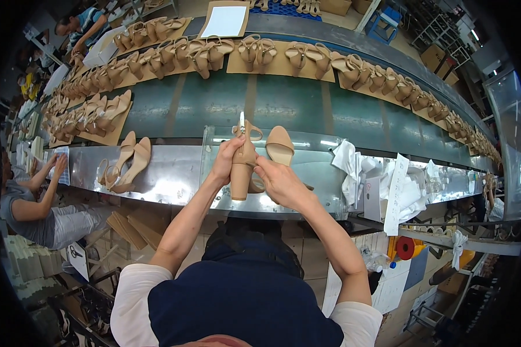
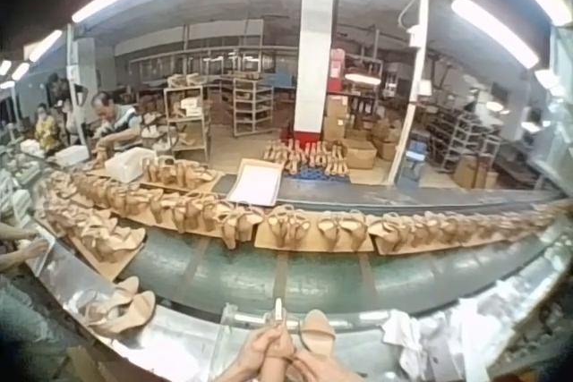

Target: Inspecting and cleaning high-heeled sandals on a production conveyor line using a handheld tool and syringe.

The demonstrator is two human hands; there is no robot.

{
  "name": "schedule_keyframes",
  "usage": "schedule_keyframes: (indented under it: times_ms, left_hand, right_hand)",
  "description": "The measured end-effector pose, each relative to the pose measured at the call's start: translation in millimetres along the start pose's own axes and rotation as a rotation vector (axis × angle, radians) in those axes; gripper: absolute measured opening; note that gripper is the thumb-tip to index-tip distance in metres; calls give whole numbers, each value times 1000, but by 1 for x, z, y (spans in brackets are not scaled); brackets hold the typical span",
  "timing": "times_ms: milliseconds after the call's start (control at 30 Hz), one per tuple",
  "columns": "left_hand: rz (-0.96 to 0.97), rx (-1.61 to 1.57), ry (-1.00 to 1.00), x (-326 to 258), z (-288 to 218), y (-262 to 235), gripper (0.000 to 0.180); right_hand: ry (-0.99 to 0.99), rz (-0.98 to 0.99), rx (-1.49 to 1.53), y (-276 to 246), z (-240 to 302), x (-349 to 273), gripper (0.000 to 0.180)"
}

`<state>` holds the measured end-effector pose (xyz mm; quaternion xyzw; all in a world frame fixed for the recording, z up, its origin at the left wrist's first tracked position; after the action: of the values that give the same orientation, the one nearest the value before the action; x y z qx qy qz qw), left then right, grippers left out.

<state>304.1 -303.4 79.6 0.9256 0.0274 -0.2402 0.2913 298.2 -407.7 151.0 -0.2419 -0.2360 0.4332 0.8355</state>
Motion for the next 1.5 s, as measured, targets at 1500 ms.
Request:
schedule_keyframes:
  times_ms: [1500]
  left_hand:
    - [-45,62,26,8,0,-9,37]
  right_hand:
    - [64,11,-170,3,-14,2,19]
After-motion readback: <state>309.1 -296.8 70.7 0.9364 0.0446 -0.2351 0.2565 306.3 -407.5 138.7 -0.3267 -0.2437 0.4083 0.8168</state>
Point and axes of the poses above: each hand's wrist, its own x-axis towards the middle knuckle, its own y-axis out of the palm, z = x × y, the point moved 9 cm from there along x, towards the middle knuckle, and after that the axes turned 15 degrees about -y, right-handed, at the moved point
